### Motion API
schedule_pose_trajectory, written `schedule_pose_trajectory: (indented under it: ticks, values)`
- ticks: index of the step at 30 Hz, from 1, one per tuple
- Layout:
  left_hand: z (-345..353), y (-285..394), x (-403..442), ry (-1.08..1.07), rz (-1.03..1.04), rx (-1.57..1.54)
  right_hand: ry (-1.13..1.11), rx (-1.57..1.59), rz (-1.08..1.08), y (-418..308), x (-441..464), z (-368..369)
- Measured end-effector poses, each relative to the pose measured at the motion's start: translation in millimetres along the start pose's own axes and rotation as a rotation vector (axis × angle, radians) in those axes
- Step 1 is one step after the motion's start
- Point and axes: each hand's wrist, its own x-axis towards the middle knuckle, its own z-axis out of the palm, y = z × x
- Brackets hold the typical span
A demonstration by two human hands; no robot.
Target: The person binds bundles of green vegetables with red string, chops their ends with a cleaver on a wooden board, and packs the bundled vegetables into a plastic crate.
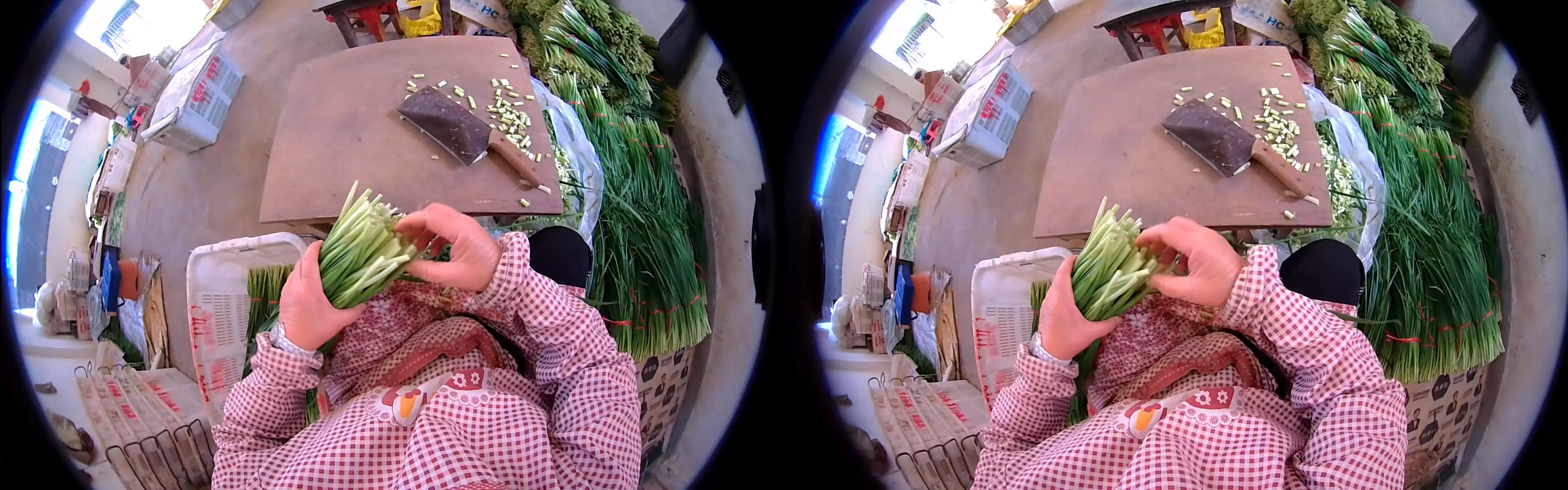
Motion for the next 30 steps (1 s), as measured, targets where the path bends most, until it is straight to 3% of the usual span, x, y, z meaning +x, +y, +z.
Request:
schedule_pose_trajectory:
  ticks: [6,8,11,13,16,19,28,30]
  values:
    - [4.1,4.9,-7.4,0.084,0.066,0.111,-0.028,-0.115,-0.042,1.9,-12.4,3.6]
    - [-13.9,7.0,-4.0,-0.120,0.106,0.083,0.012,-0.171,-0.041,-4.1,-15.4,-0.5]
    - [-23.7,6.7,5.5,-0.209,0.039,0.076,0.192,-0.227,0.011,9.5,-18.3,-12.4]
    - [-14.8,2.3,5.5,-0.157,0.054,0.078,0.131,-0.279,0.065,-2.3,-21.1,-24.0]
    - [-9.7,2.3,9.2,-0.126,0.009,-0.068,0.031,-0.270,-0.094,-20.2,-23.7,-10.1]
    - [-13.1,-0.9,23.7,-0.219,0.039,-0.090,0.176,-0.417,-0.308,-11.5,-13.9,13.3]
    - [-14.1,-23.3,53.5,-0.533,0.072,-0.453,0.016,-0.549,-0.499,5.4,15.3,7.7]
    - [-15.0,-22.9,55.7,-0.471,0.124,-0.366,-0.016,-0.575,-0.502,2.4,18.2,4.1]
